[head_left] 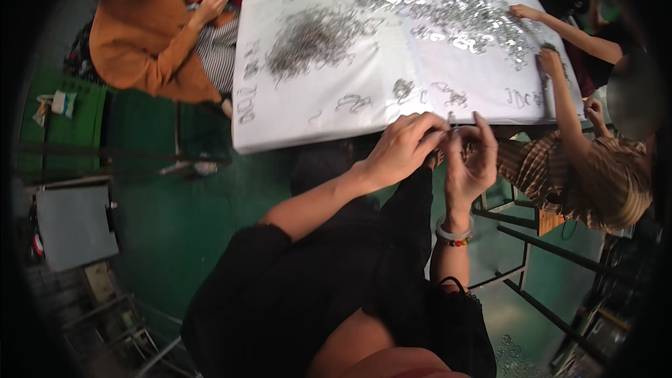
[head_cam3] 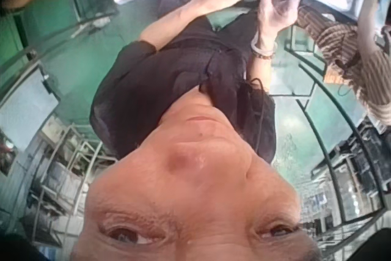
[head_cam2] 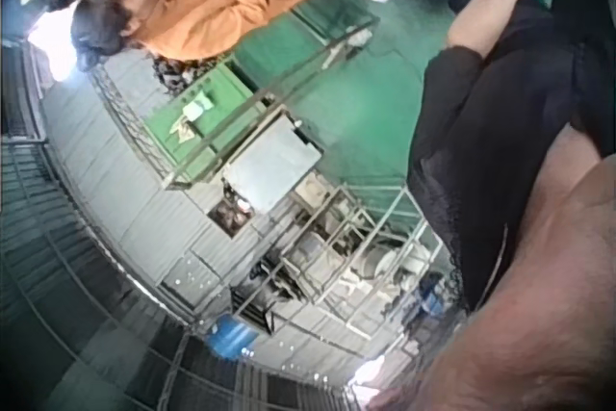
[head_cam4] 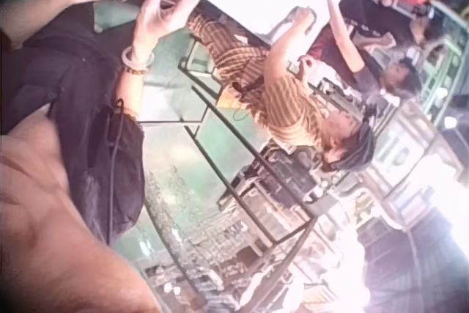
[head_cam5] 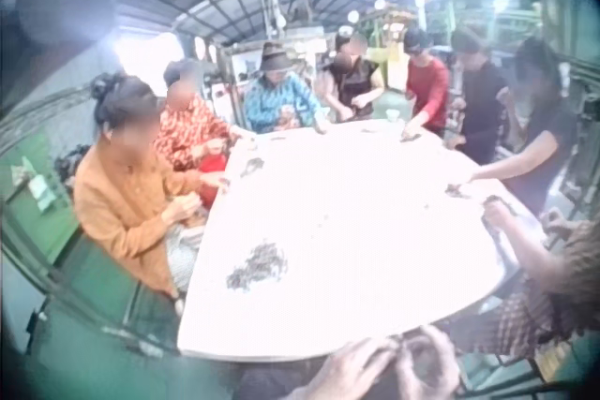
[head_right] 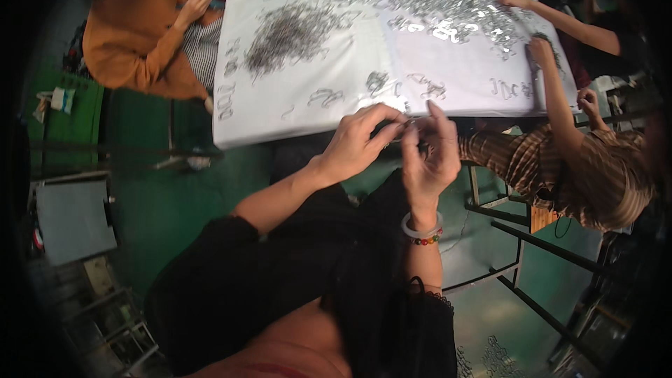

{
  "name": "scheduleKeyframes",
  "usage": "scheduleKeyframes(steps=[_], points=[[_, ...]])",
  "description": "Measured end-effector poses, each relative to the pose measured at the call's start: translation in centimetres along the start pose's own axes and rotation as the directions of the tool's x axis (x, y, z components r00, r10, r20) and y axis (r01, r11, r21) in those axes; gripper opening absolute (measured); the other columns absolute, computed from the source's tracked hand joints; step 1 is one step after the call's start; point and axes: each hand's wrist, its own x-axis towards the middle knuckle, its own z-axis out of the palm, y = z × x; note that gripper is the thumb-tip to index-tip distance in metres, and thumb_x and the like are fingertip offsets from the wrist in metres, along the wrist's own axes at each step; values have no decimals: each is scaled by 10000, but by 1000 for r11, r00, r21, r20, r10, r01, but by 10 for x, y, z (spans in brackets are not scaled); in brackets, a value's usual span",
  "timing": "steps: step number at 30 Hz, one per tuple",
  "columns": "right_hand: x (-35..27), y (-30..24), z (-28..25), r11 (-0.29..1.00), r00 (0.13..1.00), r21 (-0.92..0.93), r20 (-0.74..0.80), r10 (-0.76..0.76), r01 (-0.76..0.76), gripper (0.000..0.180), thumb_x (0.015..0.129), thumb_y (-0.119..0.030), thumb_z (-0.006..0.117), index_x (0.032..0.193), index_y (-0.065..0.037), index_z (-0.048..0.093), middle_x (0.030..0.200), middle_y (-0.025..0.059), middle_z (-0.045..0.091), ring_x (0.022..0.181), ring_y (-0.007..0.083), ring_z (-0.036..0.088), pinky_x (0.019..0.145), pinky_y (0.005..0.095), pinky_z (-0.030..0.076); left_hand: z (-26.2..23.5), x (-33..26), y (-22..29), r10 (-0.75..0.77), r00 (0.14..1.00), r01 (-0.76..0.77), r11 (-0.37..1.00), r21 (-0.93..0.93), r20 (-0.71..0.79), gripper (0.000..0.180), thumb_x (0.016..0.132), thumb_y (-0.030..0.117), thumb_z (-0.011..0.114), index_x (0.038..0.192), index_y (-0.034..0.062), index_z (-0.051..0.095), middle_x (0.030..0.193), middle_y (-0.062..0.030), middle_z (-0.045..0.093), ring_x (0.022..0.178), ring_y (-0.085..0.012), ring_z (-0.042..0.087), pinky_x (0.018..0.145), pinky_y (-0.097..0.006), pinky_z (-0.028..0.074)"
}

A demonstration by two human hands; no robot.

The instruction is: The person sits at a large white table and repeatedly picks up small metal wire pieces, linking them together by hand. They place the connected wires onto the table surface. Other people are also working at the same table, performing similar actions.

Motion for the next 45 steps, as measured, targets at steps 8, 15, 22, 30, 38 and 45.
scheduleKeyframes(steps=[8,15,22,30,38,45], points=[[-7,6,6,968,987,222,-83,139,-118,401,804,124,612,1177,21,507,877,82,614,749,90,546,673,201,456,-10,-10,-19,-77,997,77,996,41,-5,276,815,97,670,1069,15,598,1038,-129,636,940,-250,623,796,-348,491],[-1,6,6,946,971,264,-92,220,-190,398,794,120,630,1160,17,513,852,70,635,750,102,586,746,240,496,-121,65,-184,-135,989,128,569,813,-61,168,861,168,614,929,44,705,860,-149,664,845,-264,614,764,-390,525],[5,5,2,934,964,286,-87,249,-216,384,793,115,628,1157,36,535,865,74,634,810,123,615,784,244,503,-146,44,-220,147,979,-194,430,882,143,471,874,181,567,1286,5,421,1265,-234,489,1216,-339,454,985,-467,378],[-4,-2,1,918,966,352,-108,234,-183,387,793,119,627,1159,21,548,847,70,642,820,114,616,810,257,508,-132,78,-188,195,979,-162,532,831,66,375,806,99,518,1170,17,479,1047,-277,530,962,-463,502,817,-535,409],[-21,17,0,937,946,257,-163,282,-235,417,810,92,635,1199,14,506,866,49,630,802,89,583,764,230,489,-20,8,-3,-209,965,235,956,-173,156,189,851,124,644,990,-2,618,785,-57,632,634,-98,623,560,-243,497],[-31,30,-6,964,952,177,-200,231,-197,416,793,101,647,1173,-12,522,864,40,635,755,66,540,689,198,424,20,17,-4,-87,996,91,959,-269,27,120,892,63,581,982,-9,547,844,-83,609,618,-121,633,509,-249,486]])
